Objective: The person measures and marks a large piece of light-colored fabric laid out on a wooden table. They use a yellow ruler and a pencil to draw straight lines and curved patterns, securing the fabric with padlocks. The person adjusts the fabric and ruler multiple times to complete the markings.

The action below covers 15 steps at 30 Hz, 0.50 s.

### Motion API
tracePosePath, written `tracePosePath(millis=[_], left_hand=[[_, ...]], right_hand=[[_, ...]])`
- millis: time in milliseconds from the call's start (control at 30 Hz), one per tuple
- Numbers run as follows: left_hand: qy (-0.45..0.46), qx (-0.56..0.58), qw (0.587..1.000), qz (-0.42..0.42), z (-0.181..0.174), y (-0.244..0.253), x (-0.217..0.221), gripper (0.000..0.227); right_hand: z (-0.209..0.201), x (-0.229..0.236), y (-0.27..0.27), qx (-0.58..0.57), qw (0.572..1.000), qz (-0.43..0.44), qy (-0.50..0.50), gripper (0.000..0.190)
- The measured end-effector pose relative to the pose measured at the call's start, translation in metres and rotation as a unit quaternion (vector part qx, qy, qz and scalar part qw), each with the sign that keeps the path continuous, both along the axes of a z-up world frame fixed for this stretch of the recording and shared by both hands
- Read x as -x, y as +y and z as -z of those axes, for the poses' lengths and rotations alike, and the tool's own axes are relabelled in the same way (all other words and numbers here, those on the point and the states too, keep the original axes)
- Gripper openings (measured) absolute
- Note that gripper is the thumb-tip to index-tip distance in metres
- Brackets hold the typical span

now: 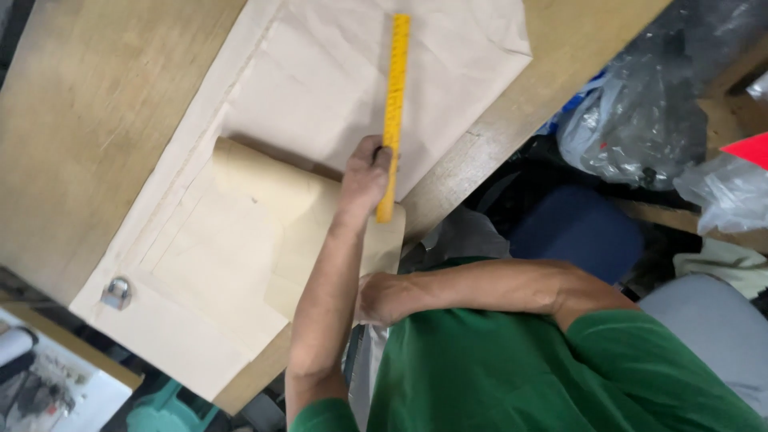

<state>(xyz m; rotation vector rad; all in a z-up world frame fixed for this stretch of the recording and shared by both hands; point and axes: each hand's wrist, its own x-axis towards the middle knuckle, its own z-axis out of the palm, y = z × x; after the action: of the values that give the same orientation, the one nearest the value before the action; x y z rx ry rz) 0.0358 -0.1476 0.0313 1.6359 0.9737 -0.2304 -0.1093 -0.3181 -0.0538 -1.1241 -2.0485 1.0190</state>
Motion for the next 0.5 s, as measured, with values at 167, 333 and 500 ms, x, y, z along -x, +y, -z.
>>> tracePosePath(millis=[167, 333, 500], left_hand=[[-0.032, -0.144, 0.988, 0.052, -0.042, -0.013, 0.010, 0.044], [-0.053, -0.307, 0.950, 0.004, -0.085, 0.000, 0.097, 0.032], [0.002, -0.356, 0.878, -0.320, -0.085, 0.013, 0.237, 0.031]], right_hand=[[-0.036, -0.055, 0.009, -0.041, 0.997, -0.026, 0.053, 0.018], [-0.025, -0.053, -0.005, 0.005, 0.999, 0.037, -0.017, 0.022], [-0.091, -0.120, 0.027, 0.107, 0.988, 0.107, -0.009, 0.012]])
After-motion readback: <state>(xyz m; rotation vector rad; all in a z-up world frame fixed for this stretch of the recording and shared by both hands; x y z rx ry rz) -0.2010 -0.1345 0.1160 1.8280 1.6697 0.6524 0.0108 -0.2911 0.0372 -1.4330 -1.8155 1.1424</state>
